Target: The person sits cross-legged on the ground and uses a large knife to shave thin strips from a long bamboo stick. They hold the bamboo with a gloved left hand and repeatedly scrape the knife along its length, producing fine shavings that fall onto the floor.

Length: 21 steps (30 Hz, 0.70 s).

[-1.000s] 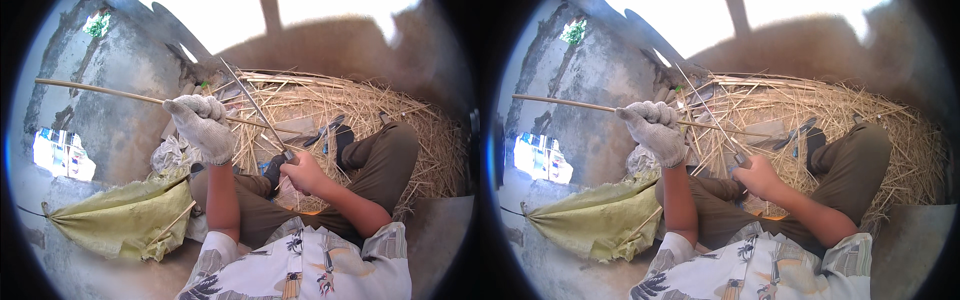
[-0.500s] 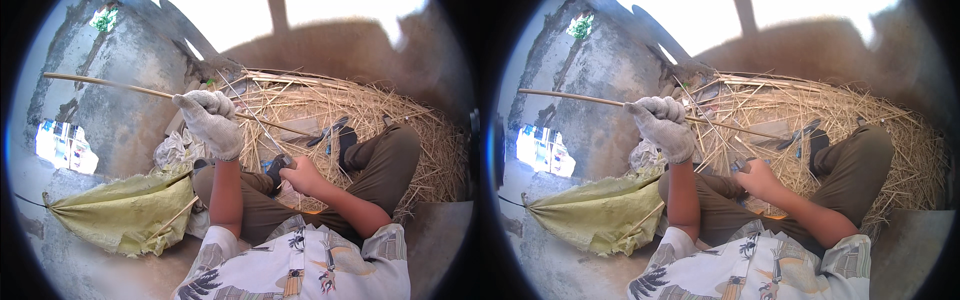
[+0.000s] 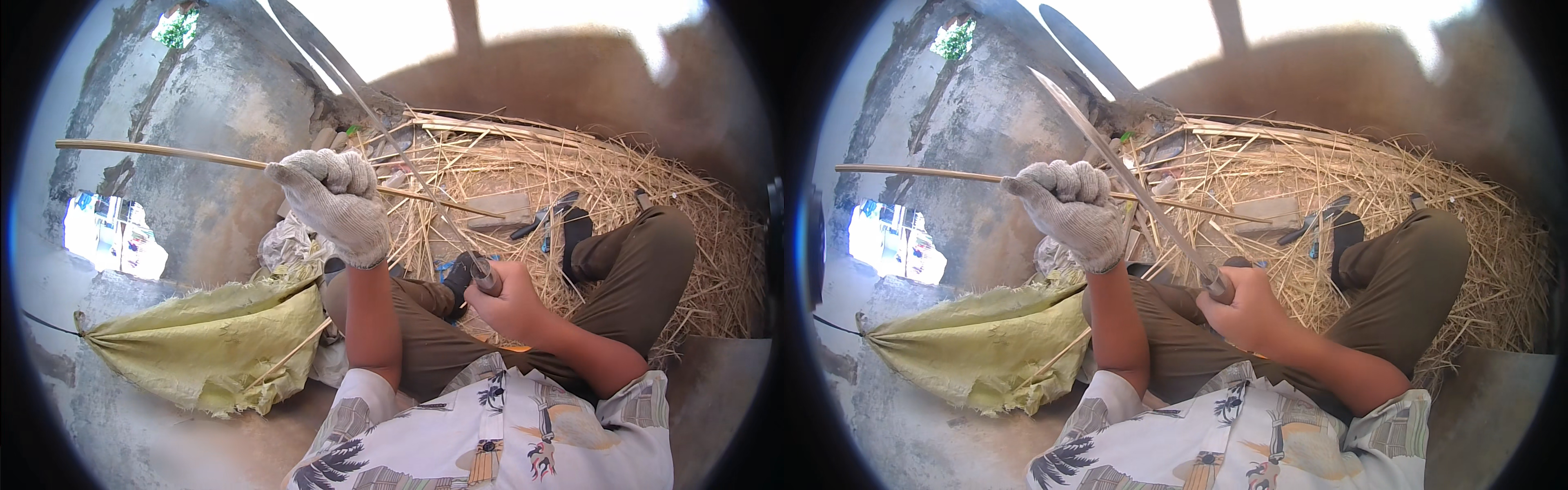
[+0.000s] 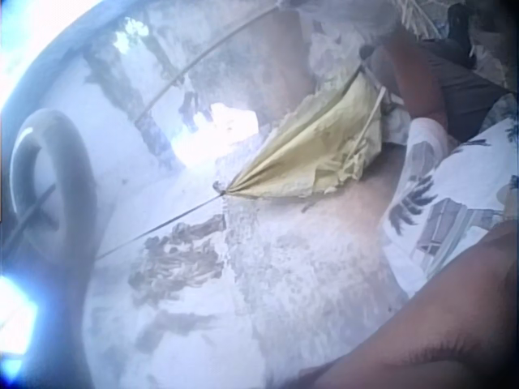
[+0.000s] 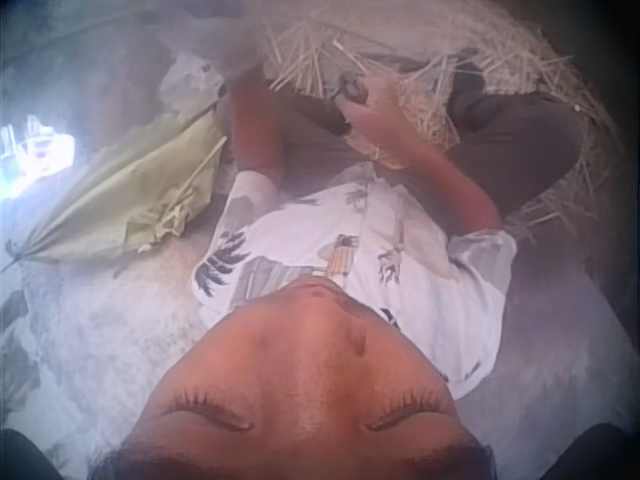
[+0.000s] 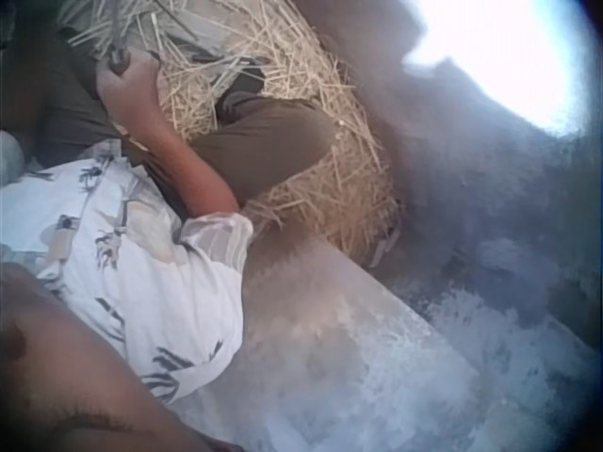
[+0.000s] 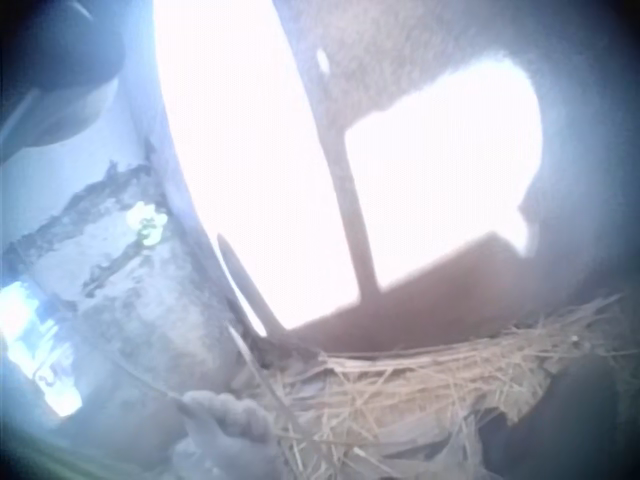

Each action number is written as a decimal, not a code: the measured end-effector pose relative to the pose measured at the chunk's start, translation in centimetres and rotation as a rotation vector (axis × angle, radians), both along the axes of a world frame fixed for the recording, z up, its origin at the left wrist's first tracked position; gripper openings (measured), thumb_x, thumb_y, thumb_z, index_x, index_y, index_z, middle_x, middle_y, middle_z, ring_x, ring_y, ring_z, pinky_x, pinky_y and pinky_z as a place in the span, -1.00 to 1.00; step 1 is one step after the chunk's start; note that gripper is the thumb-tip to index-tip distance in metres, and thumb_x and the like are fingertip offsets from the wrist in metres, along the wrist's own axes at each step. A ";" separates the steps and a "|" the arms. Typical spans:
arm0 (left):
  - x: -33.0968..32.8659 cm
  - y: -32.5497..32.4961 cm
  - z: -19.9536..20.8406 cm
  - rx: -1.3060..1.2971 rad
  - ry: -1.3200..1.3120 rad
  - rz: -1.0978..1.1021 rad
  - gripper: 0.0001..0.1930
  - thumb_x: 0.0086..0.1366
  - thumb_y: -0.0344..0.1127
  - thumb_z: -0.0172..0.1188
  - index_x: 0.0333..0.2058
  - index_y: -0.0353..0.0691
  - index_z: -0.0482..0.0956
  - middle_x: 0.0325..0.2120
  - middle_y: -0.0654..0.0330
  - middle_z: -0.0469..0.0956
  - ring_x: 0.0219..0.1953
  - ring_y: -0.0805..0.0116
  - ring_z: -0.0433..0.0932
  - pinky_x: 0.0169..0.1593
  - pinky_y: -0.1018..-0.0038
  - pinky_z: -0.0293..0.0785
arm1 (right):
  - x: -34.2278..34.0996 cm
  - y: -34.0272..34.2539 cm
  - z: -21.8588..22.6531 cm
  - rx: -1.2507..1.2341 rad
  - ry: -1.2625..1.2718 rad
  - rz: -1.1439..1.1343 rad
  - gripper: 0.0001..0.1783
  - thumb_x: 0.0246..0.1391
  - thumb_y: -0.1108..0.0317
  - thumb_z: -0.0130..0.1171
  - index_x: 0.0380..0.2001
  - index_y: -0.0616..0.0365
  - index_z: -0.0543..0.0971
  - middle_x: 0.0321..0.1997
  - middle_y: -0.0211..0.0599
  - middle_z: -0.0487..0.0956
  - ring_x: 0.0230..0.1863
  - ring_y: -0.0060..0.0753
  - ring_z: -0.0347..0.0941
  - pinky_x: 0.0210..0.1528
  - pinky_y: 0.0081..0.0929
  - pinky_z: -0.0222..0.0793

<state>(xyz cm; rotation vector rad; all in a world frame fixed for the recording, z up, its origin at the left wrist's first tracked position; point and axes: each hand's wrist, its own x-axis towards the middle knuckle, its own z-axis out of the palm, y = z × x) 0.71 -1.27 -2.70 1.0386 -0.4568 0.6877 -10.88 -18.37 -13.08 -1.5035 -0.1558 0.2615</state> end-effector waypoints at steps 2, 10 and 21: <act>-0.1 -0.3 -0.3 -0.008 -0.004 -0.014 -0.44 0.45 0.26 -0.09 -0.57 -0.04 0.19 -0.73 0.42 0.01 -0.74 0.58 -0.09 -0.74 0.53 -0.15 | 0.3 0.7 -2.0 -0.010 0.129 0.032 -0.72 -0.03 0.34 0.22 -0.63 0.36 0.49 -0.73 -0.25 0.44 -0.64 -0.54 0.35 -0.54 -0.42 0.28; 0.2 0.0 -0.1 0.061 -0.005 -0.127 -0.47 0.48 0.23 -0.14 -0.56 -0.01 0.20 -0.72 0.44 0.02 -0.74 0.58 -0.04 -0.73 0.53 -0.10 | 1.5 0.3 -2.2 0.054 0.497 0.162 -0.73 -0.03 0.34 0.20 -0.64 0.36 0.52 -0.70 -0.25 0.48 -0.62 -0.44 0.42 -0.53 -0.37 0.30; -1.2 1.7 1.6 -0.001 -0.043 0.044 -0.48 0.49 0.23 -0.18 -0.56 0.02 0.22 -0.73 0.45 0.03 -0.75 0.58 -0.03 -0.75 0.58 -0.07 | -0.5 0.6 -0.9 -0.062 -0.053 -0.022 -0.76 -0.02 0.35 0.21 -0.59 0.34 0.52 -0.69 -0.21 0.50 -0.64 -0.48 0.36 -0.52 -0.36 0.29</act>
